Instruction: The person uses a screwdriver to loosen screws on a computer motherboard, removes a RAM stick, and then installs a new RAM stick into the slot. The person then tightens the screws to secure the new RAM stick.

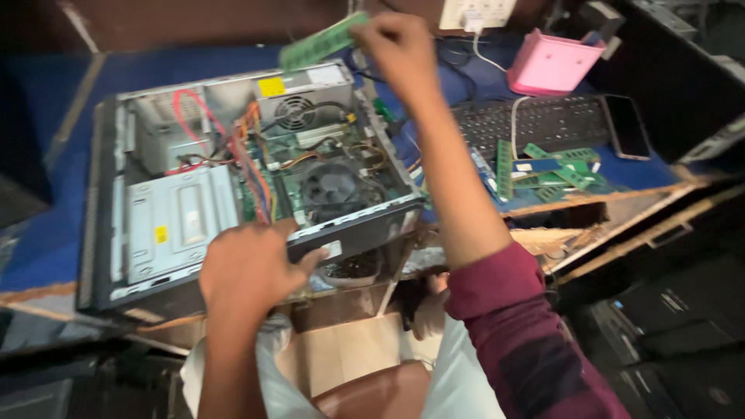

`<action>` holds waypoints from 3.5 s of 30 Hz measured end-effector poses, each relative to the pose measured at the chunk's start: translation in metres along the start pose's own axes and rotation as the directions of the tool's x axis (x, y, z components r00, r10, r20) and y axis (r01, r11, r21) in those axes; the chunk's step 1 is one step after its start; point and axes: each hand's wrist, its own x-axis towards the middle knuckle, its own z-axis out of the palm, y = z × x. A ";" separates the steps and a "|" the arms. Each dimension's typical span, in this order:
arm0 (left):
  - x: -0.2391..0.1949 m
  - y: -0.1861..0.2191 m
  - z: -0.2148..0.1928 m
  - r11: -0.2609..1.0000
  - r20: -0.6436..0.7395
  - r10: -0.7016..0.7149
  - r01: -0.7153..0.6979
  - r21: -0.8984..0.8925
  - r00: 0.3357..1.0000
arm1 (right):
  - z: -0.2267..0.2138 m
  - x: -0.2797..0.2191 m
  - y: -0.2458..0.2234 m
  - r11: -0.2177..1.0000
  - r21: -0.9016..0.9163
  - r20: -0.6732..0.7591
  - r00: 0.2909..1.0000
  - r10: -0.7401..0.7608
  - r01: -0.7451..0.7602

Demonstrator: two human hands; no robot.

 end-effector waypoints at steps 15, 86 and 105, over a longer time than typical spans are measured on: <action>0.001 -0.007 0.029 0.983 -0.172 -0.008 0.040 0.182 0.985 | -0.280 -0.210 0.092 0.859 -0.119 -0.515 0.770 0.376 -0.499; -0.038 0.019 0.017 0.959 -0.570 0.122 -0.244 -0.143 0.813 | -0.236 -0.240 -0.090 0.953 0.301 0.115 0.993 0.007 -0.042; -0.080 0.089 0.135 0.030 -0.345 0.123 -0.351 -0.936 0.930 | -0.190 -0.246 -0.132 0.920 0.376 0.524 0.844 -0.111 -0.112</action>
